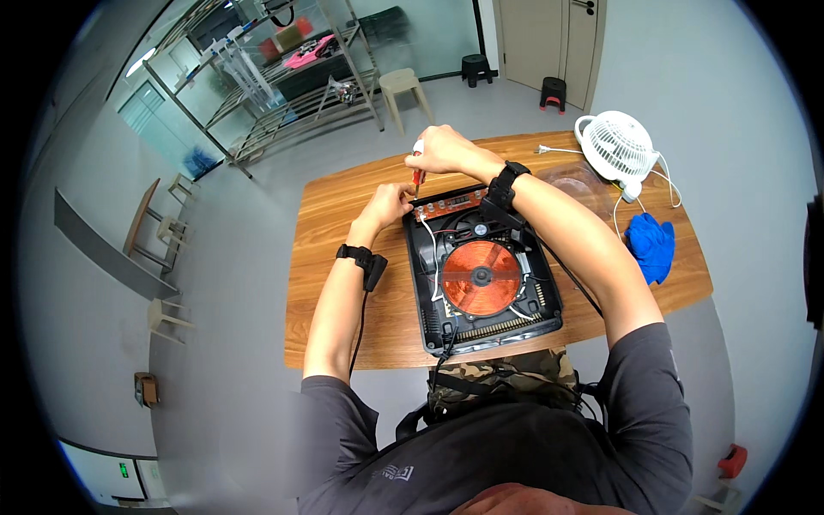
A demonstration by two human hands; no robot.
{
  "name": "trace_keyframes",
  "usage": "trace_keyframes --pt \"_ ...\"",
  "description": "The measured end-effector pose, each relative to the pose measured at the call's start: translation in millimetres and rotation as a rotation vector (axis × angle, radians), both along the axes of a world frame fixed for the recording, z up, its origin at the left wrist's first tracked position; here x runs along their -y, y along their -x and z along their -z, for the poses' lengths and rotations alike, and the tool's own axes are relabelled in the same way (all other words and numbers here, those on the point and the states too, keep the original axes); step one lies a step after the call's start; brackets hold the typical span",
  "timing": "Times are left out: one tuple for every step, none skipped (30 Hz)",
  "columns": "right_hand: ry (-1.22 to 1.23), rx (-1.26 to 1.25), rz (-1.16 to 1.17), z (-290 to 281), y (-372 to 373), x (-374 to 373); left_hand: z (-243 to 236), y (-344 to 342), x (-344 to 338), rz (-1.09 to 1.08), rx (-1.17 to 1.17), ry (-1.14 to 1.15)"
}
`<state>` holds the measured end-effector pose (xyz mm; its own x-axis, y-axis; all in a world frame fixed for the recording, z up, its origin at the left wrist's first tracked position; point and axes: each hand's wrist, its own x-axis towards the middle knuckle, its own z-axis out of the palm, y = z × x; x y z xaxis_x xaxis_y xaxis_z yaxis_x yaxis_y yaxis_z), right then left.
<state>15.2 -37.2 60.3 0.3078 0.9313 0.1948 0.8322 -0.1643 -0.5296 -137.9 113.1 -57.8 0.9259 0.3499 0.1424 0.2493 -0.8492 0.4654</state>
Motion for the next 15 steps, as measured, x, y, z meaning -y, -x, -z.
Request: trace_keyframes --pt "0.004 -0.003 -0.002 0 0 1 -2 0 2 0.009 0.021 -0.010" --pt "0.008 -0.005 -0.005 -1 0 3 -3 -1 5 0.018 0.041 -0.020" --pt "0.011 -0.009 -0.006 -2 -1 4 -4 -2 7 0.027 0.061 -0.032" --pt "0.014 -0.007 -0.005 -3 0 5 -6 -3 8 0.032 0.047 -0.054" --pt "0.017 -0.005 -0.002 -5 -1 6 -8 -4 9 0.037 0.033 -0.077" --pt "0.020 -0.003 0.007 -5 -4 9 -9 -10 11 0.050 0.020 -0.099" --pt "-0.001 -0.009 -0.002 -5 -5 10 -9 -12 12 0.047 0.039 -0.105" --pt "-0.022 -0.015 -0.008 -4 -5 10 -9 -11 13 0.046 0.059 -0.110" --pt "-0.042 -0.020 -0.010 -4 -8 13 -9 -12 14 0.050 0.078 -0.113" --pt "-0.057 -0.041 -0.026 -5 -10 19 -8 -13 13 0.074 0.086 -0.169" --pt "-0.058 -0.043 0.001 -7 -13 27 -7 -15 12 0.109 0.086 -0.191" --pt "-0.058 -0.047 0.018 -11 -13 35 -7 -14 14 0.107 0.064 -0.195" --pt "-0.058 -0.050 0.037 -15 -14 44 -8 -17 16 0.106 0.042 -0.201" --pt "-0.083 -0.043 0.088 -20 -18 57 -11 -24 17 0.103 0.020 -0.186" --pt "-0.137 -0.051 0.107 -22 -21 70 -14 -26 20 0.087 -0.004 -0.169"
